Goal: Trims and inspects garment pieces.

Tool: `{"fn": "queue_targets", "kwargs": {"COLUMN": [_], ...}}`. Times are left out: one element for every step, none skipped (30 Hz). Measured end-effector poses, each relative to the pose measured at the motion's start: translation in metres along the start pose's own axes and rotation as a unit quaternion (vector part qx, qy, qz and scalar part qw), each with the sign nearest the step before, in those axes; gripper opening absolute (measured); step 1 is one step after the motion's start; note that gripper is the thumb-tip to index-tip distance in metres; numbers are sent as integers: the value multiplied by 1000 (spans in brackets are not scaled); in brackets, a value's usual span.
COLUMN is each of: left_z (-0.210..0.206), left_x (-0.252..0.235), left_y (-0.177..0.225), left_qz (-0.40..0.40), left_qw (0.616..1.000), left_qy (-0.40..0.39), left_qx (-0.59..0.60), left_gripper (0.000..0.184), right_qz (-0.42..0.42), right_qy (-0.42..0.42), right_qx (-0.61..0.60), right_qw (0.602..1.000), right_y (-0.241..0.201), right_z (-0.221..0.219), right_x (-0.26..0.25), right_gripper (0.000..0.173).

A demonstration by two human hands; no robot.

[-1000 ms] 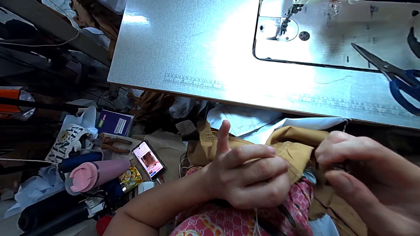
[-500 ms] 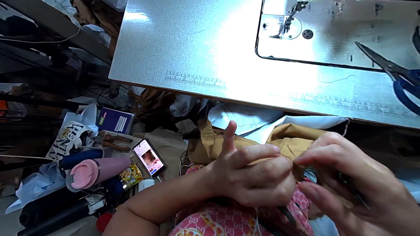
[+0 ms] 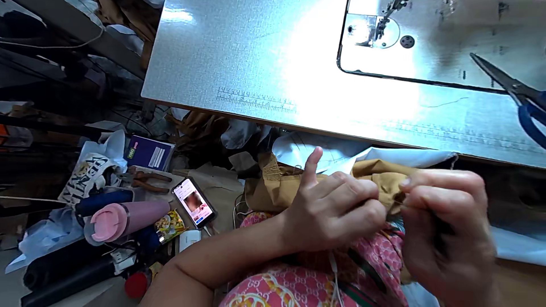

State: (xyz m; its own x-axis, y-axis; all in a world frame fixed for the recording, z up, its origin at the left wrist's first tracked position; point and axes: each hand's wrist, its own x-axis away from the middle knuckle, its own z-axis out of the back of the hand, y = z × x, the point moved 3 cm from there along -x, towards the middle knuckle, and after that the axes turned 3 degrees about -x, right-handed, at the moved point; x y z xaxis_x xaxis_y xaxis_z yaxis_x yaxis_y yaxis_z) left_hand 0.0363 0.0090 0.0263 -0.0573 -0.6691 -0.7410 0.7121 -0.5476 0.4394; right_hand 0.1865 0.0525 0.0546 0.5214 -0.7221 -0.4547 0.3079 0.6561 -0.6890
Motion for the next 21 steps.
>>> {"fn": "queue_targets", "kwargs": {"left_z": [-1, -3, -4, -6, -7, -9, -10, -12, -13, -15, -16, -18, -21, -22, -23, -23, -24, -24, -23, -23, -24], "left_x": [-1, -2, -3, -4, -4, -5, -5, -4, -4, -3, -3, -2, -1, 0, 0, 1, 1, 1, 1, 1, 2], "left_y": [0, 0, 0, 0, 0, 0, -1, -3, -5, -6, -8, -10, -12, -14, -17, -18, -18, -16, -15, -13, -12], "left_qz": [7, 12, 16, 18, 18, 15, 9, 1, -8, -14, -18, -19, -20, -18, -18, -18, -20, -22, -23, -24, -26], "left_qw": [1000, 1000, 1000, 1000, 1000, 1000, 999, 999, 999, 999, 999, 999, 999, 999, 999, 998, 998, 998, 998, 998, 999], "left_qy": [-2, -5, -11, -14, -16, -19, -24, -28, -31, -31, -31, -33, -36, -39, -45, -51, -53, -54, -53, -49, -46], "left_qx": [-6, -10, -14, -16, -16, -19, -21, -22, -25, -26, -26, -23, -22, -18, -15, -11, -6, -4, -5, -7, -10], "left_gripper": [8, 8, 8, 8, 9, 9, 10, 11, 11, 12, 13, 13, 13, 12, 10, 9, 9, 10, 11, 12, 12], "right_qz": [-3, -10, -20, -31, -42, -51, -60, -73, -87, -101, -117, -134, -150, -162, -169, -174, -180, -188, -202, -220, -240], "right_qy": [12, 25, 35, 43, 48, 48, 43, 32, 21, 10, 0, -9, -16, -20, -21, -22, -22, -22, -24, -28, -33], "right_qx": [3, -2, -7, -11, -12, -12, -12, -10, -9, -10, -13, -17, -18, -21, -25, -31, -43, -63, -90, -123, -158], "right_qw": [1000, 1000, 999, 999, 998, 997, 997, 997, 996, 995, 993, 991, 988, 986, 985, 984, 982, 980, 975, 967, 957], "right_y": [0, 1, 2, 4, 5, 6, 7, 8, 9, 11, 13, 15, 17, 17, 17, 16, 16, 16, 16, 17, 18], "right_z": [-3, -6, -9, -11, -12, -14, -15, -15, -15, -14, -14, -14, -14, -15, -16, -16, -15, -14, -13, -12, -11], "right_x": [1, 1, 1, 1, 0, -1, -1, 0, 0, 1, 2, 4, 6, 8, 11, 13, 14, 15, 17, 18, 19], "right_gripper": [15, 14, 12, 11, 10, 10, 11, 12, 13, 14, 15, 15, 16, 17, 18, 19, 19, 18, 17, 15, 13]}}
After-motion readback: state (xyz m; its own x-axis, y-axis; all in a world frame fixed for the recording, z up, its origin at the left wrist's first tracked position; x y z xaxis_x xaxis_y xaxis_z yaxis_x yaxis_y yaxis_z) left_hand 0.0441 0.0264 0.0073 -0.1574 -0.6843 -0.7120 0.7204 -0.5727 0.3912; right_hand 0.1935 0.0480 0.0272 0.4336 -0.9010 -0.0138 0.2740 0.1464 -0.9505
